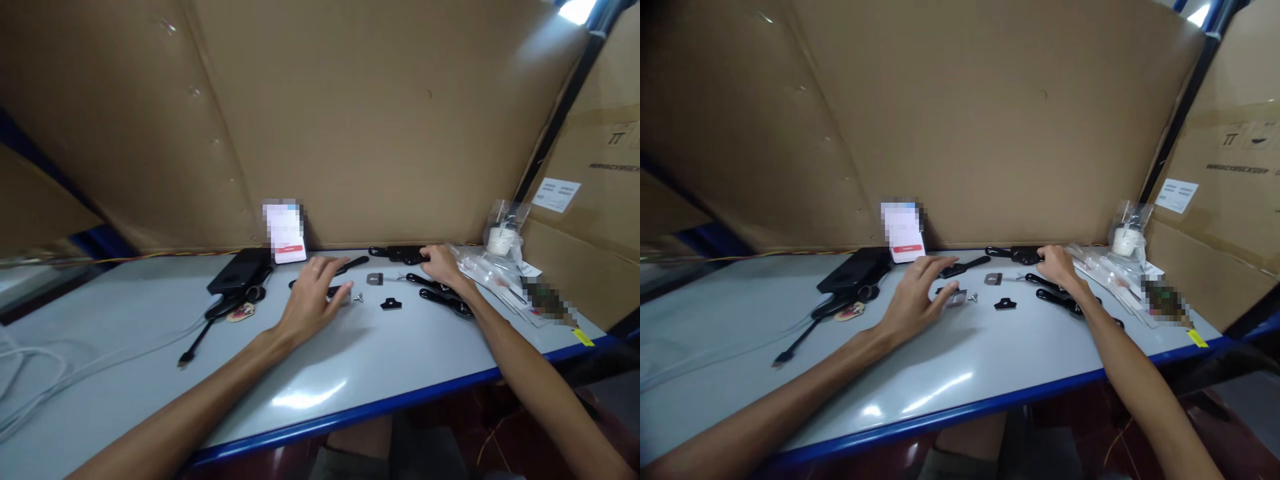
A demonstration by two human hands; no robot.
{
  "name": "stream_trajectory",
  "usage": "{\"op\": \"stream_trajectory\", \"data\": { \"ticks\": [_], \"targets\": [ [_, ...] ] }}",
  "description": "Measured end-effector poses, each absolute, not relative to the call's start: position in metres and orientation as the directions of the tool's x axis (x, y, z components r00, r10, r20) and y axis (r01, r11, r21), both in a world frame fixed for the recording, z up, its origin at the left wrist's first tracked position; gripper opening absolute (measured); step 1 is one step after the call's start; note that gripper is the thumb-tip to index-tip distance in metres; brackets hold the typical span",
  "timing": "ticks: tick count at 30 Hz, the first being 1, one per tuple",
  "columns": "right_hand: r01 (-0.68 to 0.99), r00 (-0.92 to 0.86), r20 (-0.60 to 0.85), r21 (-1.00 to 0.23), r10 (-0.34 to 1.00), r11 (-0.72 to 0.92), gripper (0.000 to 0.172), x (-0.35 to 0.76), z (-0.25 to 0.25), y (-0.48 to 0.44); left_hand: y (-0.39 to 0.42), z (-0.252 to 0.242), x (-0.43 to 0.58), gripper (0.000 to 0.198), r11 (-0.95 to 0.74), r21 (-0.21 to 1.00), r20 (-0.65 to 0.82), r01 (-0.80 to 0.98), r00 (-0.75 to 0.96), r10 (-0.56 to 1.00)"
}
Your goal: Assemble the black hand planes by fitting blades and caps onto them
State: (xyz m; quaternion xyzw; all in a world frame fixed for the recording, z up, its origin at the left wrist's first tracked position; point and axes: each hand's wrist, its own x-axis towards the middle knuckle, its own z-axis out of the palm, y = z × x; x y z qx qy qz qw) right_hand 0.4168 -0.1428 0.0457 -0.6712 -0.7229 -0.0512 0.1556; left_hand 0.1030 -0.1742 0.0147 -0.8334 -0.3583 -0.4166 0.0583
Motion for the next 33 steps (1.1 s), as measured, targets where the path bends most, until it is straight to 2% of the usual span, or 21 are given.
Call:
{"op": "stream_trajectory", "data": {
  "ticks": [3,6,10,11,13,15,17,19,20,22,24,29,33],
  "targets": [
    [0.926,-0.233,0.246,-0.240,0.941,0.292,0.006,0.392,0.048,-0.156,-0.184,0.017,0.111,0.054,-0.734,0.012,0.702,0.679,0.517,0.490],
    [0.792,-0.435,0.087,-0.436,0.896,0.427,0.011,0.375,0.049,-0.169,-0.193,0.018,0.119,0.052,-0.728,-0.117,0.511,0.676,0.669,0.540],
    [0.686,-0.581,-0.067,-0.577,0.811,0.444,0.009,0.377,0.057,-0.177,-0.200,0.018,0.122,0.039,-0.708,-0.046,0.168,0.705,0.704,0.690],
    [0.667,-0.616,-0.114,-0.603,0.780,0.438,0.006,0.382,0.060,-0.176,-0.201,0.017,0.122,0.040,-0.704,-0.018,0.127,0.710,0.700,0.703],
    [0.661,-0.633,-0.185,-0.635,0.751,0.401,0.017,0.398,0.066,-0.174,-0.202,0.017,0.122,0.039,-0.727,0.026,0.095,0.686,0.722,0.685],
    [0.749,-0.504,-0.162,-0.571,0.848,0.337,0.030,0.417,0.071,-0.170,-0.202,0.017,0.120,0.036,-0.774,0.065,0.083,0.630,0.769,0.634],
    [0.903,-0.273,-0.100,-0.371,0.957,0.219,0.036,0.434,0.073,-0.166,-0.201,0.018,0.118,0.034,-0.810,0.097,0.074,0.578,0.807,0.585],
    [0.978,-0.127,-0.153,-0.185,0.980,0.098,0.050,0.444,0.072,-0.163,-0.199,0.018,0.116,0.032,-0.822,0.113,0.075,0.559,0.820,0.568],
    [0.989,-0.101,-0.218,-0.130,0.971,0.073,0.058,0.446,0.071,-0.162,-0.199,0.019,0.115,0.032,-0.823,0.112,0.076,0.557,0.821,0.566],
    [0.992,-0.106,-0.312,-0.096,0.944,0.080,0.068,0.446,0.067,-0.160,-0.198,0.019,0.114,0.032,-0.827,0.102,0.072,0.552,0.825,0.560],
    [0.991,-0.123,-0.315,-0.081,0.941,0.102,0.063,0.443,0.063,-0.159,-0.198,0.018,0.114,0.033,-0.834,0.093,0.067,0.545,0.832,0.551],
    [0.991,-0.128,-0.226,-0.072,0.966,0.114,0.047,0.444,0.054,-0.151,-0.200,0.019,0.114,0.034,-0.844,0.102,0.078,0.527,0.841,0.535],
    [0.972,-0.218,-0.111,-0.115,0.970,0.206,0.039,0.445,0.047,-0.142,-0.199,0.018,0.114,0.035,-0.853,0.117,0.124,0.509,0.844,0.521]
  ]
}}
